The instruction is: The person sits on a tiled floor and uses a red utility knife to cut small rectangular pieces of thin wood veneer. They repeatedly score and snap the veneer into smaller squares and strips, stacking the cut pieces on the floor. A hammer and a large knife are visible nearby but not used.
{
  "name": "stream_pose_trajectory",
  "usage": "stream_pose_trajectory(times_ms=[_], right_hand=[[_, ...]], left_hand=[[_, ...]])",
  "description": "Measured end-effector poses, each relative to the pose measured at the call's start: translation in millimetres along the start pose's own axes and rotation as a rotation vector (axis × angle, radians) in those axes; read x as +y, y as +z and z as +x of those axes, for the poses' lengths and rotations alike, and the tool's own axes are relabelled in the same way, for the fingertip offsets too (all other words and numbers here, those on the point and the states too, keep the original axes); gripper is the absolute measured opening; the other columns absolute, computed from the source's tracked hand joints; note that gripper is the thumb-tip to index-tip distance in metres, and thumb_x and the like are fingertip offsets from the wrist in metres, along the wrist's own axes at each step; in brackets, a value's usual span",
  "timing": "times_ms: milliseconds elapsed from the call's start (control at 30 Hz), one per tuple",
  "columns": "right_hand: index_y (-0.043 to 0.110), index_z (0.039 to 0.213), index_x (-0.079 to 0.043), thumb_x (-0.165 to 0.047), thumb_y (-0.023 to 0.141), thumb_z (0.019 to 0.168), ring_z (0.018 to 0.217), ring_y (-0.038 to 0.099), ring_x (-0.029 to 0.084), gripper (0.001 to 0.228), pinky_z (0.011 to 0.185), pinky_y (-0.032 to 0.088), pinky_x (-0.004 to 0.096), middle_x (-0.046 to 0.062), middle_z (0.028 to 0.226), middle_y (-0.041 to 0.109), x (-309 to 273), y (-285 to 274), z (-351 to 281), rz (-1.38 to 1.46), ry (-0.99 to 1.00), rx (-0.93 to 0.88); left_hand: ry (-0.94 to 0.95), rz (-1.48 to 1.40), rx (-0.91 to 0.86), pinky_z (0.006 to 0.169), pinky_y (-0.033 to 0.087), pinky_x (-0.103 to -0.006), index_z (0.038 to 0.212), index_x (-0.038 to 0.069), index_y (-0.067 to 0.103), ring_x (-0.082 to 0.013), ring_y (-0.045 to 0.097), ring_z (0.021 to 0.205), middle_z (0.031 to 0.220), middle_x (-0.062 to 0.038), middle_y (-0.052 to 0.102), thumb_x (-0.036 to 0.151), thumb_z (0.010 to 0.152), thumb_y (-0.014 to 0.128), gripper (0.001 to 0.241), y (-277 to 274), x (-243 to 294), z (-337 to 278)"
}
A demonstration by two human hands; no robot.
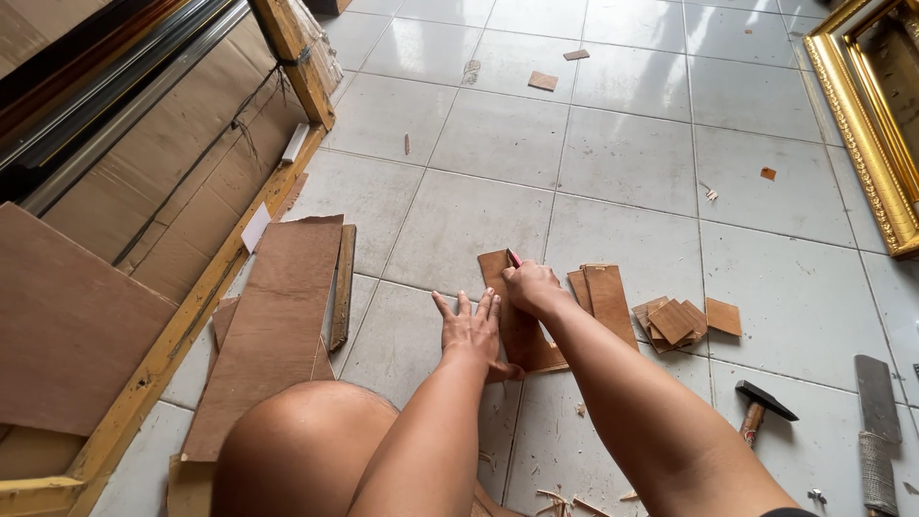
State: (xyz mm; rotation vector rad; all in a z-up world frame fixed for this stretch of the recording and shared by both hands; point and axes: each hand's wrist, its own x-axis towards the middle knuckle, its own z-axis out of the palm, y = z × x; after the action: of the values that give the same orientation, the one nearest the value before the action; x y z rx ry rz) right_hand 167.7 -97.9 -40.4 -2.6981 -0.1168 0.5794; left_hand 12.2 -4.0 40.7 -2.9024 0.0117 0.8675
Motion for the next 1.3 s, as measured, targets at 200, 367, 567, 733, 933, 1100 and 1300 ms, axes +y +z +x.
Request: stream_pose_trajectory(times_ms=[200,367,567,733,933,1100,1300], right_hand=[[0.075,0.143,-0.003,-0.056,0.041,0.098,0.136,0.072,0.044,0.077,0.114,0.058,0.056,0.027,0.139,0.077,9.4,-2.1,-43.5,0.039,0.083,-0.026],[0.074,0.143,-0.003,-0.054,0.040,0.098,0.136,0.072,0.045,0.076,0.116,0.057,0.055,0.029,0.141,0.076,24.2,-10.3,-108.0,0.029,0.087,-0.071],[0.072,0.146,-0.006,-0.053,0.038,0.100,0.140,0.070,0.045,0.075,0.119,0.055,0.055,0.029,0.144,0.075,61.7,1.5,-158.4,0.030,0.100,-0.127],[0.071,0.147,-0.005,-0.053,0.040,0.101,0.143,0.068,0.047,0.074,0.120,0.054,0.057,0.031,0.145,0.074,73.8,2.7,-213.1,0.022,0.136,-0.165],[0.069,0.143,-0.008,-0.055,0.036,0.102,0.138,0.070,0.046,0.070,0.116,0.057,0.058,0.030,0.141,0.075,112.6,32.3,-219.1,0.022,0.139,-0.187],[0.058,0.147,0.001,-0.048,0.030,0.110,0.145,0.065,0.052,0.068,0.125,0.050,0.061,0.038,0.148,0.069,87.3,8.1,-287.1,0.061,0.152,-0.204],[0.053,0.143,-0.013,-0.058,0.034,0.118,0.122,0.075,0.039,0.055,0.098,0.057,0.058,0.019,0.135,0.076,129.0,18.5,-272.8,-0.214,0.169,-0.242]], left_hand=[[0.004,0.004,-0.013,0.126,0.005,-0.0940,0.183,0.016,0.007,-0.0424,0.016,0.173,0.192,0.002,0.008,0.088,0.085,0.062,0.133,-1.3,-1.4,-2.8],[-0.013,0.043,0.026,0.122,0.004,-0.0983,0.182,0.017,0.008,-0.0442,0.018,0.171,0.192,0.003,0.010,0.089,0.084,0.064,0.134,15.9,2.4,18.0],[-0.036,0.069,0.031,0.118,0.003,-0.1010,0.181,0.019,0.006,-0.0464,0.018,0.170,0.191,0.004,0.009,0.085,0.084,0.065,0.132,16.0,6.7,20.4],[-0.053,0.052,0.039,0.118,0.004,-0.1005,0.181,0.020,0.009,-0.0457,0.021,0.169,0.191,0.005,0.011,0.080,0.087,0.064,0.125,8.8,10.7,0.3],[-0.052,0.009,0.033,0.121,0.002,-0.0980,0.182,0.021,0.010,-0.0432,0.022,0.170,0.191,0.007,0.013,0.077,0.086,0.068,0.125,-0.2,15.0,-13.0],[-0.030,-0.006,0.021,0.125,0.006,-0.0926,0.182,0.022,0.015,-0.0377,0.024,0.172,0.191,0.009,0.016,0.078,0.082,0.068,0.126,2.9,16.3,-19.0],[-0.032,-0.022,-0.034,0.126,0.005,-0.0898,0.184,0.020,-0.004,-0.0417,0.012,0.174,0.193,0.003,-0.009,0.096,0.084,0.066,0.144,24.5,18.4,16.3]])
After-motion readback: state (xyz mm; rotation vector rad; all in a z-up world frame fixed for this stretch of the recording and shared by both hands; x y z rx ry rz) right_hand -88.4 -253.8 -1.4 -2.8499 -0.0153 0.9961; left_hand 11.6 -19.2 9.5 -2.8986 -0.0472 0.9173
